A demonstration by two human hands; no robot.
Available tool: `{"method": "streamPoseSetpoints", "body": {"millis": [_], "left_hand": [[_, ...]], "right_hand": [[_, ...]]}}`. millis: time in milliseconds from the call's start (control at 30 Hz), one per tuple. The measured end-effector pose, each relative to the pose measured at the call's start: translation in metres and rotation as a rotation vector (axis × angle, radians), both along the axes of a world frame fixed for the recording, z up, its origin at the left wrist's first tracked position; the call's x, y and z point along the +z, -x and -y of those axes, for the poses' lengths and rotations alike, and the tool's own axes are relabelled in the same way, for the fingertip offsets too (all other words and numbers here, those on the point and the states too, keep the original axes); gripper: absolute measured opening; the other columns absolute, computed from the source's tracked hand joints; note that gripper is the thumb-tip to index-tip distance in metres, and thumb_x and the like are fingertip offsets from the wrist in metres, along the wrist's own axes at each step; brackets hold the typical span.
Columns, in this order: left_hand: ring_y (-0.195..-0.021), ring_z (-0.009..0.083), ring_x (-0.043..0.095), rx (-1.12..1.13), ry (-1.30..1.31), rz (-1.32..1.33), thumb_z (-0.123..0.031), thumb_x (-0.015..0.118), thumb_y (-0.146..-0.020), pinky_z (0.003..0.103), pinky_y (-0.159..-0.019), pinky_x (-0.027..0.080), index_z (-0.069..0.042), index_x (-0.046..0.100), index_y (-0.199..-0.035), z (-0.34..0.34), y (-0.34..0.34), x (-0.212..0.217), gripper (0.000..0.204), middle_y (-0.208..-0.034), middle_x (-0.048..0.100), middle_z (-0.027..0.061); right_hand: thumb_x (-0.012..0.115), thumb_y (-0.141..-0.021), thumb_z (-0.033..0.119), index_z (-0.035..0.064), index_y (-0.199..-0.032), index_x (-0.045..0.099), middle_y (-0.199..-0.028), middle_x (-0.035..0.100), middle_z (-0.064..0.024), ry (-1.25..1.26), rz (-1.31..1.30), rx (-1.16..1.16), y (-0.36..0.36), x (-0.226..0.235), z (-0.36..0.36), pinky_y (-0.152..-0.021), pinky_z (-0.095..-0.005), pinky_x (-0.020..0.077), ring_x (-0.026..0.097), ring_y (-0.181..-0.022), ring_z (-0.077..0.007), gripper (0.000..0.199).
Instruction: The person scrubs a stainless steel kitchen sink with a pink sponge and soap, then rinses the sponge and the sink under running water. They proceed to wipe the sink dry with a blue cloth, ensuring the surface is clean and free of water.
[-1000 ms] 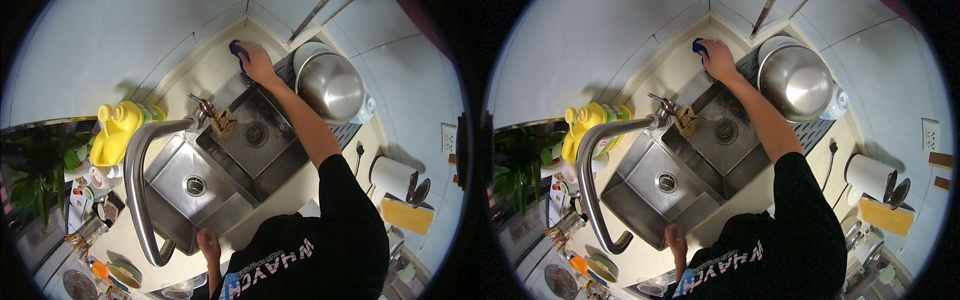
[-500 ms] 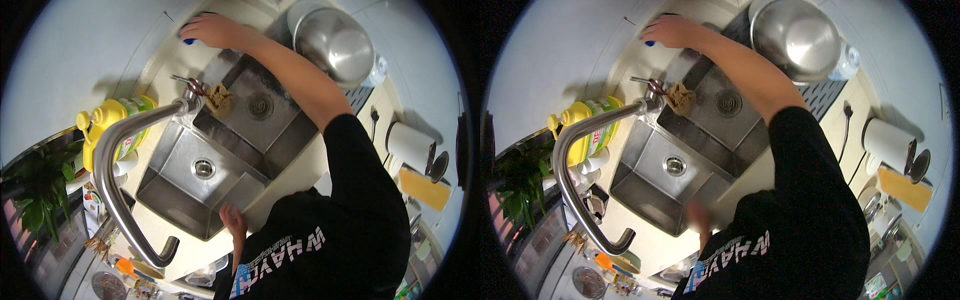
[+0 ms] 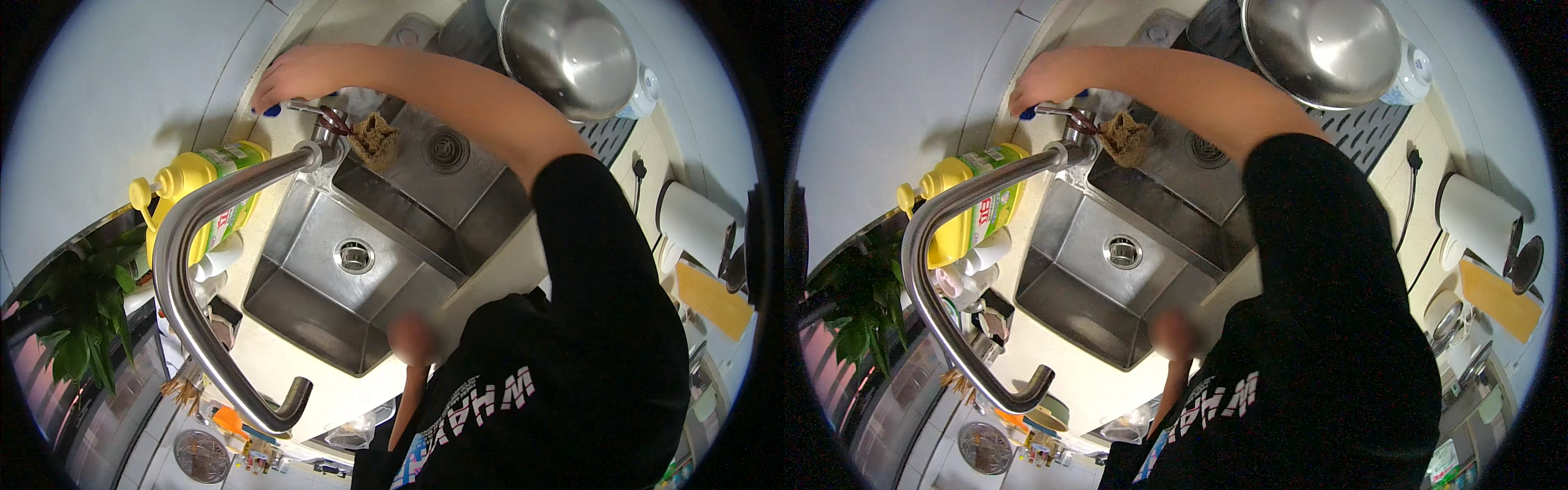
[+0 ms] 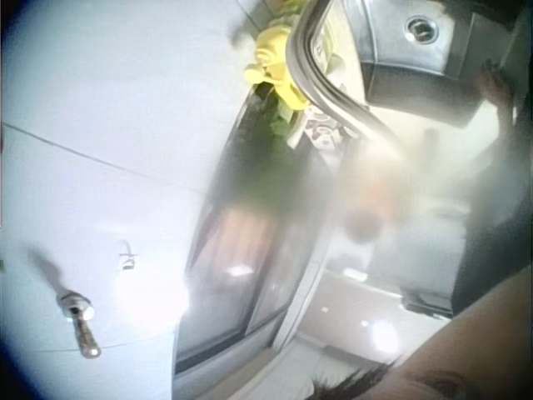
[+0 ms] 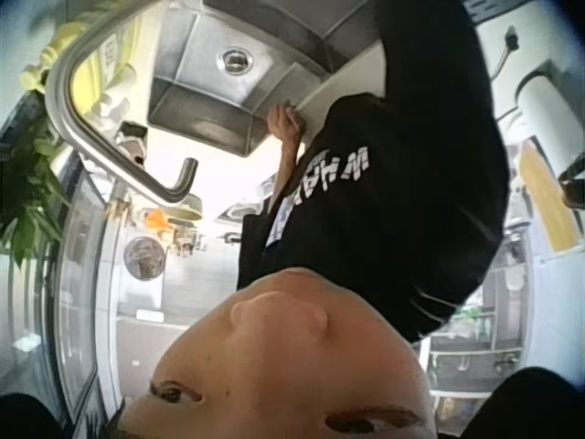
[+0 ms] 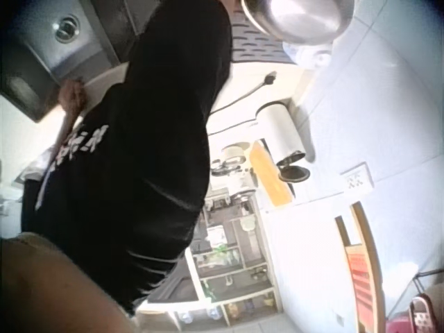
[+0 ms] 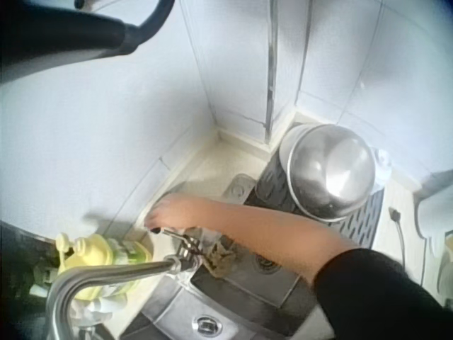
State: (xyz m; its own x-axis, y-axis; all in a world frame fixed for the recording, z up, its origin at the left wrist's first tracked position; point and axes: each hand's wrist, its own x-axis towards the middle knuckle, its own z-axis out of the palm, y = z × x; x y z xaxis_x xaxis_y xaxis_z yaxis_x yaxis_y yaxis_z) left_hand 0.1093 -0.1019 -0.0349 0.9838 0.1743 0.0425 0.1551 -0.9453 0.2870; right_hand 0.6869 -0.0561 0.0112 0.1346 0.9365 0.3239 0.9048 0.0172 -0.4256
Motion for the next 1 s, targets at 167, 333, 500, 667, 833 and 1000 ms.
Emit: {"method": "streamPoseSetpoints", "body": {"millis": [167,333,500,667,833,1000], "left_hand": [[-0.083,0.026,0.058,0.069,0.076,-0.334,-0.018,0.058,-0.082,0.039,-0.073,0.047,-0.006,0.061,-0.1,0.001,0.019,-0.012,0.021,-0.093,0.061,0.0106],[-0.084,0.026,0.058,0.152,0.23,-0.302,-0.018,0.059,-0.082,0.039,-0.074,0.047,-0.006,0.061,-0.101,0.006,-0.002,0.005,0.022,-0.094,0.061,0.0108],[-0.086,0.026,0.058,0.217,0.32,-0.282,-0.018,0.06,-0.082,0.038,-0.075,0.047,-0.006,0.06,-0.102,0.008,-0.006,0.016,0.023,-0.096,0.06,0.011],[-0.087,0.026,0.058,0.226,0.376,-0.27,-0.018,0.06,-0.082,0.038,-0.076,0.047,-0.006,0.06,-0.103,0.011,-0.012,0.019,0.024,-0.097,0.06,0.0111],[-0.088,0.026,0.057,0.242,0.381,-0.269,-0.018,0.061,-0.082,0.038,-0.077,0.047,-0.006,0.06,-0.104,0.009,-0.012,0.017,0.026,-0.098,0.06,0.0113],[-0.09,0.026,0.057,0.247,0.384,-0.266,-0.018,0.061,-0.082,0.038,-0.077,0.047,-0.006,0.059,-0.105,0.012,-0.012,0.015,0.027,-0.099,0.06,0.0115]], "right_hand": [[0.057,-0.072,-0.001,0.0066,-0.11,0.055,-0.122,0.055,-0.0048,0.067,-0.06,0.151,0.004,-0.021,-0.008,-0.092,-0.0389,0.0414,0.051,-0.112,-0.0252,0.039],[0.057,-0.073,-0.001,0.0067,-0.116,0.053,-0.124,0.053,-0.0074,0.189,0.054,0.173,0.006,0.015,0.091,-0.095,-0.0396,0.0392,0.046,-0.118,-0.0276,0.044],[0.054,-0.076,0.001,0.0097,-0.123,0.048,-0.124,0.051,-0.0091,0.534,-0.01,-0.045,-0.002,0.046,0.136,-0.095,-0.0411,0.041,0.048,-0.115,-0.033,0.049],[0.055,-0.078,0.007,0.0021,-0.118,0.046,-0.113,0.052,-0.019,0.574,0.36,-0.851,-0.04,0.027,0.161,-0.084,-0.0443,0.0481,0.055,-0.101,-0.0372,0.042],[0.057,-0.076,0.006,0.0029,-0.12,0.043,-0.114,0.048,-0.0245,0.397,0.117,-0.663,0.012,0.003,0.133,-0.083,-0.0461,0.0491,0.056,-0.099,-0.0396,0.046],[0.06,-0.072,0.001,0.0099,-0.12,0.05,-0.125,0.048,-0.0123,0.251,-0.068,-0.16,0.075,0.007,0.128,-0.093,-0.0391,0.0454,0.054,-0.104,-0.0343,0.05]]}}
